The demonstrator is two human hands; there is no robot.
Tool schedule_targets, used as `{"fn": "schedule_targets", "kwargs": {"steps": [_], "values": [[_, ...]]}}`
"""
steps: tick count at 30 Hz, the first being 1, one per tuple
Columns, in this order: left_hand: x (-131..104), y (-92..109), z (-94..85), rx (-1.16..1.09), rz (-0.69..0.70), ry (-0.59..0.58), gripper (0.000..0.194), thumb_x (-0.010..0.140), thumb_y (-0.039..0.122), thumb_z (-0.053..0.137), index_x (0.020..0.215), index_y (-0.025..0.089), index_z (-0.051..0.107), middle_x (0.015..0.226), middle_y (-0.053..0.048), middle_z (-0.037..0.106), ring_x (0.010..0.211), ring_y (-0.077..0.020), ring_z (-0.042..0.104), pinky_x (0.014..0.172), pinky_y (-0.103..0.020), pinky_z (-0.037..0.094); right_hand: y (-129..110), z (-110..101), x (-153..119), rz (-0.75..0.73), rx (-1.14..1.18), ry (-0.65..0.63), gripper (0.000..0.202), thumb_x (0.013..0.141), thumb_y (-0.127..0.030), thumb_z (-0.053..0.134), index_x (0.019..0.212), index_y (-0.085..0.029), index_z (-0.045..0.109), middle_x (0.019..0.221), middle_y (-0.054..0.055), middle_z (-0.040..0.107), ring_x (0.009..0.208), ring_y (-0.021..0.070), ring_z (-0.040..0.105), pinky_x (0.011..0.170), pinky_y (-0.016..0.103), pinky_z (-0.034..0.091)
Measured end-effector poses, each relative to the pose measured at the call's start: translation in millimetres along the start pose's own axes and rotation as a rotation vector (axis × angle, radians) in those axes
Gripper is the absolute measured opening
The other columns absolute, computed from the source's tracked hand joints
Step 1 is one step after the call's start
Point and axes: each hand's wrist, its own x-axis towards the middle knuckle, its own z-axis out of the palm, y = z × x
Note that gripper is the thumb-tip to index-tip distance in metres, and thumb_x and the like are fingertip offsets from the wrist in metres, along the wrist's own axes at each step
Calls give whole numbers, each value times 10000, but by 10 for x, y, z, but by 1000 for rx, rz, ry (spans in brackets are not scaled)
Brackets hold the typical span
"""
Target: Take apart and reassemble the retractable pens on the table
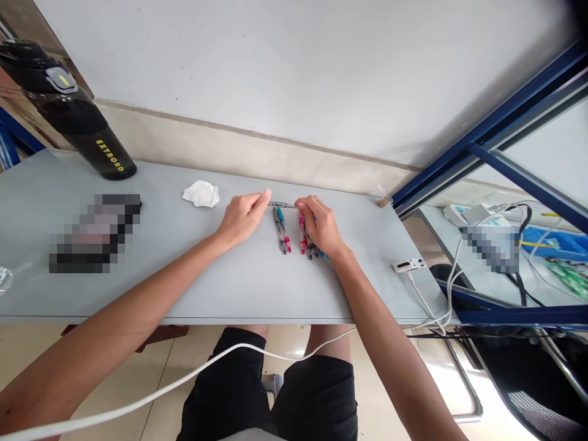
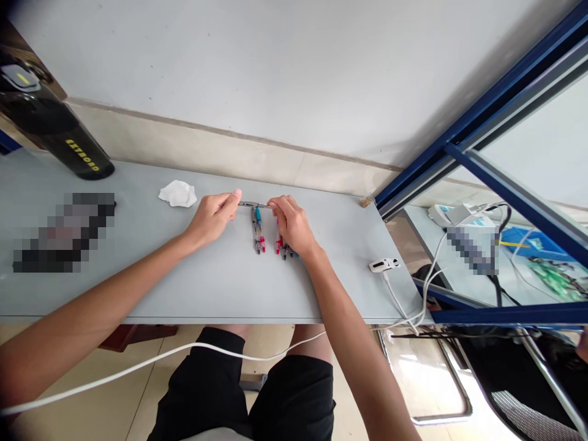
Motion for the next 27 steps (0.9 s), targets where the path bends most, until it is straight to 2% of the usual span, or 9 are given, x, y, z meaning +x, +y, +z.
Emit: {"fn": "schedule_targets", "kwargs": {"steps": [2,4,7,9,10,13,18,22,27], "values": [[-5,-13,11,-118,-70,-31,700,1102,741,400,634,232,291,564,2,387,556,-157,419,596,-349,331,3,-4,0,-15,-5,-3,346,1205,-430,364,1115,-265,654,1005,84,696,936,243,598,875,426,510],[7,-38,11,-115,-46,-47,699,1090,746,440,624,226,409,590,-9,489,578,-158,468,623,-344,378,10,-17,2,-9,-15,-1,343,1202,-432,369,1122,-270,661,1023,93,706,948,257,593,889,443,508],[42,-80,-2,-55,57,-28,479,1056,682,588,948,226,686,831,-31,721,733,-177,603,721,-324,448,39,-38,5,3,-31,3,353,1198,-448,373,1137,-273,673,1001,97,694,945,269,582,885,457,509],[60,-101,-11,-22,123,-19,394,1038,610,652,1169,242,709,965,-38,774,839,-189,652,784,-317,472,63,-45,5,-3,-34,0,366,1199,-447,364,1153,-272,683,997,98,688,950,273,582,889,462,510],[65,-108,-14,0,147,-17,373,1039,578,657,1195,244,715,977,-37,780,861,-193,660,796,-316,474,71,-45,4,-8,-35,-6,375,1199,-443,358,1166,-271,689,1003,101,690,955,274,584,895,466,511],[60,-105,-23,53,153,-10,351,1074,554,606,1025,227,725,865,-26,755,773,-179,628,740,-312,456,69,-35,5,-24,-34,-21,398,1200,-426,349,1223,-259,710,1017,112,694,963,278,587,899,476,516],[39,-81,-23,2,38,19,605,1105,691,474,760,214,612,674,-16,642,596,-150,536,619,-316,414,8,-25,13,-19,-12,-45,404,1196,-435,374,1278,-264,730,1110,132,704,1050,286,629,931,490,540],[27,-72,-4,-18,10,14,683,1091,736,461,658,215,549,582,-5,559,536,-142,480,573,-324,379,7,-41,14,3,2,-79,354,1194,-435,402,1246,-260,705,1210,136,691,1106,269,666,962,466,554],[15,-42,7,-31,-7,-12,701,1091,727,466,616,213,506,552,1,536,518,-133,461,574,-324,381,56,-49,-6,61,-18,-130,314,1197,-402,396,1228,-250,669,1168,114,730,995,252,673,914,442,535]]}}
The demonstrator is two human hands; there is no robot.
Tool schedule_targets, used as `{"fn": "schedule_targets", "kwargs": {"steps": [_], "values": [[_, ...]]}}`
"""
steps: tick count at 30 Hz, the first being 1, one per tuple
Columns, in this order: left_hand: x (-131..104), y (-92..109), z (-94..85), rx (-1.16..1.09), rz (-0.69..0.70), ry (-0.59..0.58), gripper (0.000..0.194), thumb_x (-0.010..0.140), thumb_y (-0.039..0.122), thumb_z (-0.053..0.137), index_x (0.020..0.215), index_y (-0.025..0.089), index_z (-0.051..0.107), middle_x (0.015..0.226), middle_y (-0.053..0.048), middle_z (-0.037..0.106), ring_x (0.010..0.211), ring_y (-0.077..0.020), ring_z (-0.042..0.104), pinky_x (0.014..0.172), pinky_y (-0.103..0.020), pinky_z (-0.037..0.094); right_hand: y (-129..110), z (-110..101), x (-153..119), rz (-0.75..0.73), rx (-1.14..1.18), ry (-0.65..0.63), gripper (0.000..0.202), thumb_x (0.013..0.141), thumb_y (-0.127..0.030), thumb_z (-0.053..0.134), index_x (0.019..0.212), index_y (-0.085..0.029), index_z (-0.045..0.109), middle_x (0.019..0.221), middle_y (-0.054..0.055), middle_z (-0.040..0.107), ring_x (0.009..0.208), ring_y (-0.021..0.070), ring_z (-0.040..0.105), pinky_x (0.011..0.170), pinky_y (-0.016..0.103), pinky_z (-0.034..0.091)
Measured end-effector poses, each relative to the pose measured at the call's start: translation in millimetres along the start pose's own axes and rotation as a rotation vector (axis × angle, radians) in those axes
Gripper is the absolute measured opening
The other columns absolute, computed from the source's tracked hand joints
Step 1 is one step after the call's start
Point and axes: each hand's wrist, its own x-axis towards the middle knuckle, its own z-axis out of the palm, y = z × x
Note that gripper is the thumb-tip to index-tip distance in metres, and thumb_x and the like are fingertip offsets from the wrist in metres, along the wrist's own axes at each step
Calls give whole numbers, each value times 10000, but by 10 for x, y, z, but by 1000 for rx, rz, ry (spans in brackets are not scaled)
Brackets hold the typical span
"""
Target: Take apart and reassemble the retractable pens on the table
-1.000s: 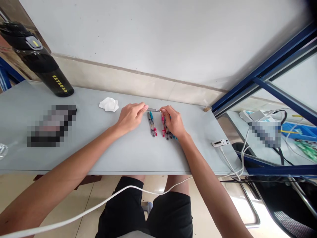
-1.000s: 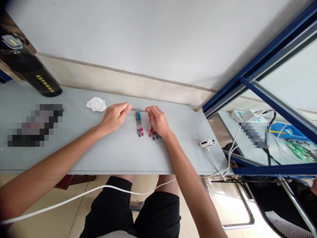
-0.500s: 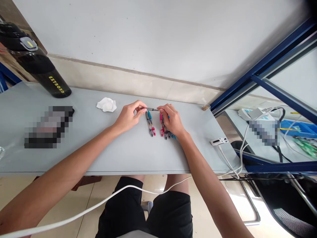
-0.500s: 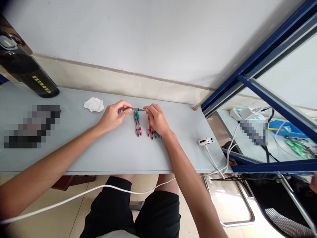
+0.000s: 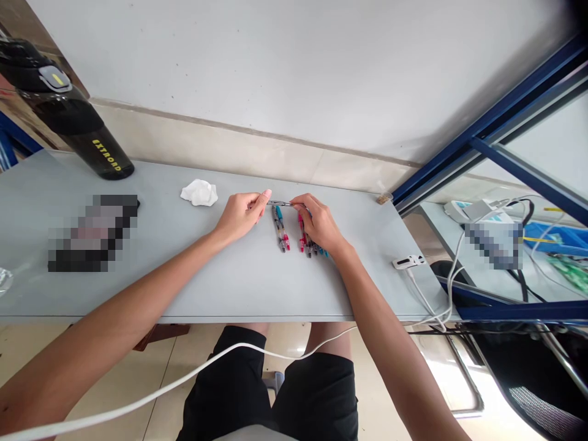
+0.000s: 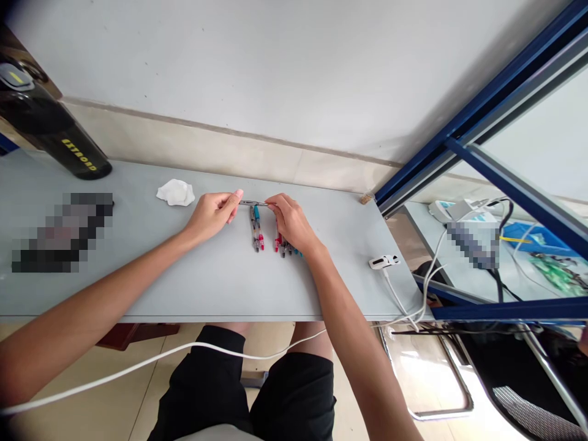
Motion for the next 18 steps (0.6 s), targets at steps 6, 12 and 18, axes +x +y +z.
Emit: {"fn": "schedule_targets", "kwargs": {"steps": [6,12,18], "values": [[52,-67,-43,84,161,4,349,982,558,761,1132,243,743,951,-16,791,768,-162,626,762,-307,484,37,-6,-16,20,0,-32,284,1192,-356,411,1246,-245,667,1137,98,777,976,250,685,907,426,526],[58,-114,-35,132,193,-13,300,1071,485,625,989,224,749,888,-28,789,757,-174,627,739,-321,454,28,-12,-6,-68,29,-40,356,1189,-326,387,1343,-263,702,1173,115,745,1047,255,716,908,435,565],[35,-91,-7,212,104,-15,439,1095,602,542,926,224,685,776,-6,705,678,-168,546,681,-327,383,-7,2,-7,-23,2,-20,301,1172,-309,415,1243,-242,699,1164,117,732,963,239,684,863,420,553]]}}
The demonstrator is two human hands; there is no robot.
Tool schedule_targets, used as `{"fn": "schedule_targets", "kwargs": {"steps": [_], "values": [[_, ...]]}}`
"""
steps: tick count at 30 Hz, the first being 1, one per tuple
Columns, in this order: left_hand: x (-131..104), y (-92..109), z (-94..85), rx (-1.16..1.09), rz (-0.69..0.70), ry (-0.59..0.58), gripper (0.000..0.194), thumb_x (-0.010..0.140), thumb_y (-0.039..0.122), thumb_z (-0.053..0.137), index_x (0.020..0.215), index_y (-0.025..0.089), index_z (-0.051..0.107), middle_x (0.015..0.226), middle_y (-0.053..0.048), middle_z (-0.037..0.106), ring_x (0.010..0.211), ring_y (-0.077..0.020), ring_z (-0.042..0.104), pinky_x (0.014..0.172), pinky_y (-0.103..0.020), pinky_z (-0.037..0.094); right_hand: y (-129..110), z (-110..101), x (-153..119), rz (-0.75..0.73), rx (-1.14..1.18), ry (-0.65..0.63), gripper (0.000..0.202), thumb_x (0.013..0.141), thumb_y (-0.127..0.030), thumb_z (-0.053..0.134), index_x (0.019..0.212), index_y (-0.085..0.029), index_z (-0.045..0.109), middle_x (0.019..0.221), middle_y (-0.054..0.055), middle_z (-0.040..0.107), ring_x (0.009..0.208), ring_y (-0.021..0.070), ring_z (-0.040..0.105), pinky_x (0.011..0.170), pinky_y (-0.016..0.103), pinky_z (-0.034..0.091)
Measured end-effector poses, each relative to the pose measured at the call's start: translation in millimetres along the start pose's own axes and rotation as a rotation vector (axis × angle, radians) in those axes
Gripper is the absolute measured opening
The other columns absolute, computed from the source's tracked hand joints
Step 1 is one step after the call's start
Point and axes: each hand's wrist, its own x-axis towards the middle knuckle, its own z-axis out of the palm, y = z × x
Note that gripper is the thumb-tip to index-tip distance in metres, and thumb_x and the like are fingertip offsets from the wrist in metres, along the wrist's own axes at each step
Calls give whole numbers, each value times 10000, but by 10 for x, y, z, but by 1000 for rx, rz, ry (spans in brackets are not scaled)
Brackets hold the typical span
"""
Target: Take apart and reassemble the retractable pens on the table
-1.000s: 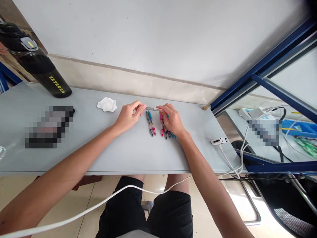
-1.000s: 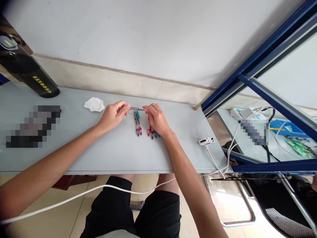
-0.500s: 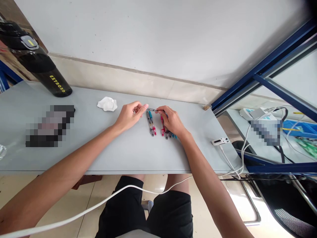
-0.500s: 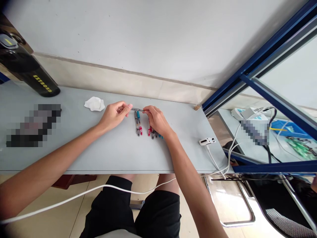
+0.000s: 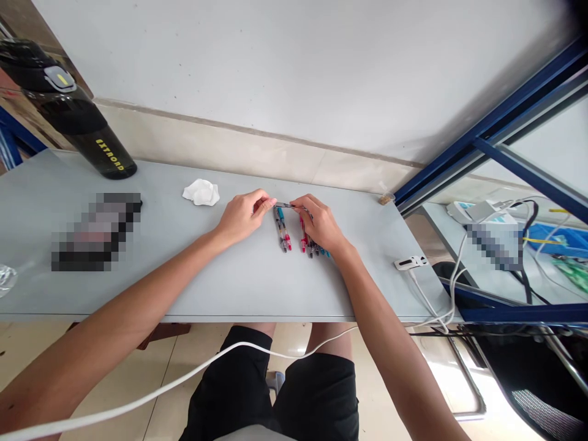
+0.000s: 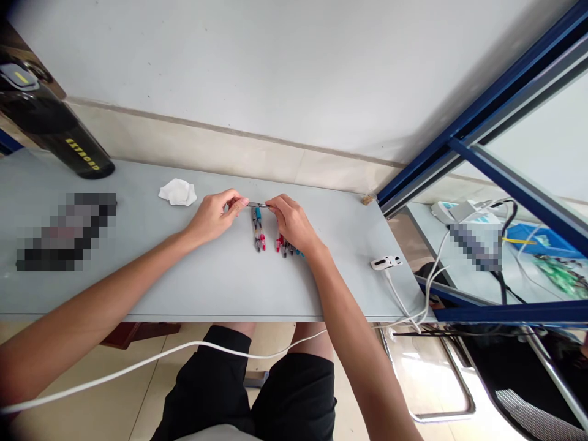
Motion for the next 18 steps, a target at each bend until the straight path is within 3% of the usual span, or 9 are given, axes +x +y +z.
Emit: {"fn": "schedule_targets", "kwargs": {"steps": [5,10,14,18], "values": [[-19,9,22,84,3,-18,439,1111,585,505,909,229,663,762,-13,687,675,-177,545,681,-328,378,14,10,-12,75,15,-58,255,1127,-244,421,1189,-250,668,1127,92,768,972,247,690,867,418,547],[-16,8,-7,108,31,39,597,1158,587,361,742,214,573,745,-39,698,627,-164,525,659,-343,355,74,-2,-19,88,11,-34,153,1114,-299,501,1096,-265,649,1081,81,768,955,263,688,856,429,548],[-1,20,-32,18,-26,82,645,1146,642,374,688,215,528,583,-3,539,534,-146,436,605,-347,323,57,-40,-10,20,-71,4,215,1156,-345,466,1238,-262,646,1150,102,755,1033,286,664,956,471,509],[5,18,-22,-61,-54,68,672,1129,684,390,663,217,512,530,14,430,498,-141,396,568,-350,304,17,-55,-1,-32,-145,-9,313,1189,-433,410,1270,-273,666,1032,87,711,960,276,612,935,455,470]]}}
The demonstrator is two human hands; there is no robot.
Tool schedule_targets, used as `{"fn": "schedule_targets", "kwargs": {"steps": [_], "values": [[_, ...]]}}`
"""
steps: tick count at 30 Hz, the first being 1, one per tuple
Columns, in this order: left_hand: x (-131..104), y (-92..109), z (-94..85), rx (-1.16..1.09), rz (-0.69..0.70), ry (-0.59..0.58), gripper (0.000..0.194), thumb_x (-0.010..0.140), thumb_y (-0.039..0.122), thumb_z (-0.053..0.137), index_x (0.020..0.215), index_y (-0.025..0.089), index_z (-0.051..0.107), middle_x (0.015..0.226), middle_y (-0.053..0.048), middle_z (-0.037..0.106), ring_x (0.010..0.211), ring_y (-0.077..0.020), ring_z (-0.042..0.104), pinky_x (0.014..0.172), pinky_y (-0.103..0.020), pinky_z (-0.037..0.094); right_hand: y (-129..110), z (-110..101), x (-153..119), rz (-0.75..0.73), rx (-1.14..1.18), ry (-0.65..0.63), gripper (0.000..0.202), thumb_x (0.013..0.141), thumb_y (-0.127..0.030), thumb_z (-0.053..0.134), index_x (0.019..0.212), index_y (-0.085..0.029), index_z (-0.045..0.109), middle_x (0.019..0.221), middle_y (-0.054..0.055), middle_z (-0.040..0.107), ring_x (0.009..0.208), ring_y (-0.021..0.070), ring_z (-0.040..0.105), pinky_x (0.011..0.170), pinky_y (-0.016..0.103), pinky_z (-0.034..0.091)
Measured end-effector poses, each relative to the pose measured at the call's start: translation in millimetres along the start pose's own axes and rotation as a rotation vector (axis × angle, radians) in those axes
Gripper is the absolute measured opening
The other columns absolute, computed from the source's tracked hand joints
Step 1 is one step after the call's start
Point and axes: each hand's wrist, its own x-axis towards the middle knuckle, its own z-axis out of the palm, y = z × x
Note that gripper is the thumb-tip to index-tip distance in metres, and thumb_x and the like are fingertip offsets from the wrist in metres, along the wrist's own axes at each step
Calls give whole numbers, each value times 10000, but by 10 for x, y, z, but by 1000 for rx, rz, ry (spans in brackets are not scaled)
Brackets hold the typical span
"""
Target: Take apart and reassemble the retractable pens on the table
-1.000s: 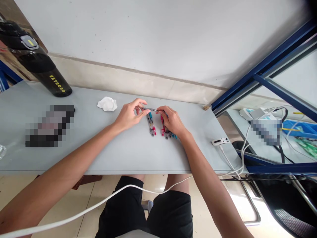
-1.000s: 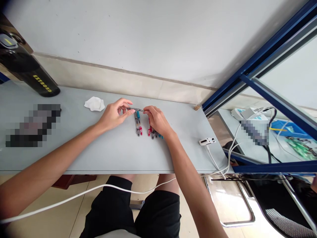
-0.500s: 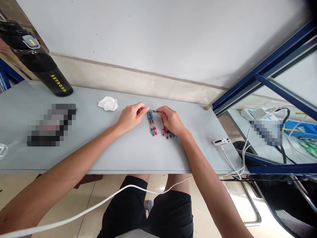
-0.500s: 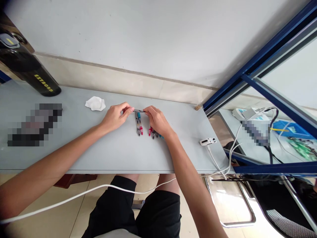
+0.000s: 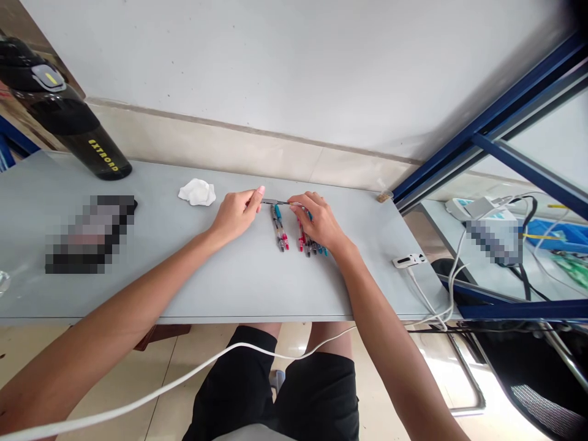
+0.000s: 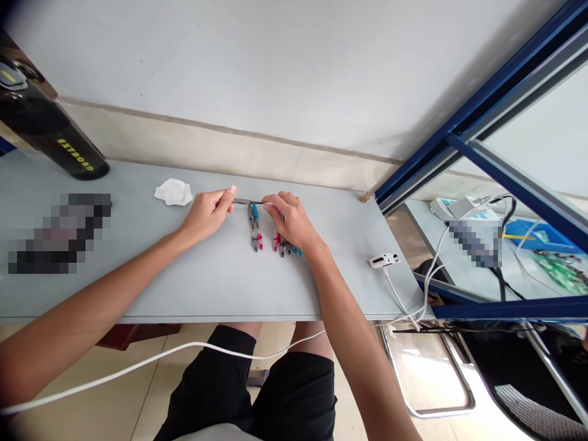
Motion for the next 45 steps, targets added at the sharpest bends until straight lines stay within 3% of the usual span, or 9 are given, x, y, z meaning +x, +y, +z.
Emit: {"fn": "schedule_targets", "kwargs": {"steps": [4,8,15,19,37,45], "values": [[5,-14,11,-49,-23,4,690,1117,709,407,645,215,505,541,9,435,512,-143,397,560,-348,299,-16,-7,5,4,-55,6,353,1177,-531,439,1150,-269,673,945,69,675,892,260,593,886,429,441],[27,-32,-5,-105,-43,32,702,1106,719,432,618,215,479,549,1,454,511,-142,381,551,-350,287,-5,-36,10,32,-142,45,361,1195,-480,390,1098,-264,662,963,72,683,901,262,594,853,428,405],[101,-64,-73,-217,-58,208,712,1095,702,491,581,216,404,574,-11,469,540,-138,391,560,-351,293,95,-94,6,72,-131,164,317,1193,-464,394,1108,-270,630,1053,71,714,952,263,617,887,440,417],[119,-58,-91,-255,-56,245,719,1088,705,509,573,218,388,569,-10,452,548,-138,395,562,-346,304,112,-97,7,71,-120,187,313,1189,-474,401,1104,-272,624,1050,67,711,950,261,631,894,444,425],[88,-75,-59,-219,-58,154,719,1069,752,495,596,224,373,571,-17,459,545,-150,394,554,-365,294,46,-83,8,71,-92,116,349,1185,-495,393,1076,-271,638,1033,83,709,965,281,620,907,457,432],[14,-15,-11,-140,-27,14,677,1085,737,471,660,217,561,604,-16,555,555,-156,461,580,-347,350,-51,-13,21,18,-54,50,372,1179,-520,392,1131,-276,669,1001,97,675,926,283,582,885,453,477]]}}
